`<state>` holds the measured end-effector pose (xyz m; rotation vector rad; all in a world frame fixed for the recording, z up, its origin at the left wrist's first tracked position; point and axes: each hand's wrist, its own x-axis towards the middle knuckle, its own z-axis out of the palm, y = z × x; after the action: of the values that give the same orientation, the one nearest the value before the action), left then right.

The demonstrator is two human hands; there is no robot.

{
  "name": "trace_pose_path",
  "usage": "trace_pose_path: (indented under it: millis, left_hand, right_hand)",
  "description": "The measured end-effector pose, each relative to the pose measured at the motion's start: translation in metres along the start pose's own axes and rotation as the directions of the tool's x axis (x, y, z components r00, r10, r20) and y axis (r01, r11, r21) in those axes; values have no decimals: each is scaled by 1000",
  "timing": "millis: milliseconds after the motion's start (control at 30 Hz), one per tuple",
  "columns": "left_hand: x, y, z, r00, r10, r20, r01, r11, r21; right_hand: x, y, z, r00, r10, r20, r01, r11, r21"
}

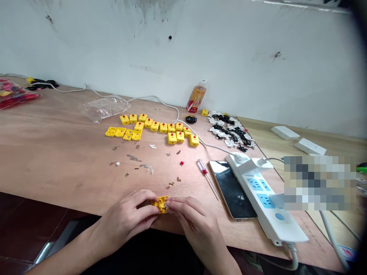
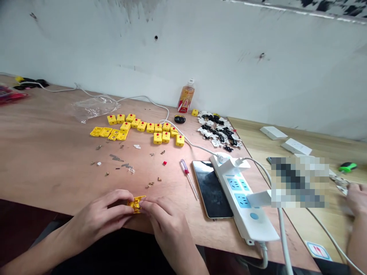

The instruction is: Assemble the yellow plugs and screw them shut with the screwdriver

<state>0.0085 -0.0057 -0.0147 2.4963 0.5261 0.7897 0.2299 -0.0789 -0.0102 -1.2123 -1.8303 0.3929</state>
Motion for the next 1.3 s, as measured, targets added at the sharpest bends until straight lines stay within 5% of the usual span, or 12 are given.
trace_pose_path:
  millis: [633, 933, 1300]
  left_hand:
    - [-7, -3, 4, 999, -20, 24, 22, 998, -57]
    - [-5, -1, 1, 1000, -9, 17, 10, 998, -61]
    - [-6, 1, 2, 1000, -22, 4, 22, 996, -86]
  right_hand:
    - [-4, -2, -2, 966, -32, 257, 105, 955, -276]
    - [-4, -2, 5, 965, -54, 256, 137, 938, -317]
    - [1, 8, -4, 992, 34, 119, -20, 993, -118]
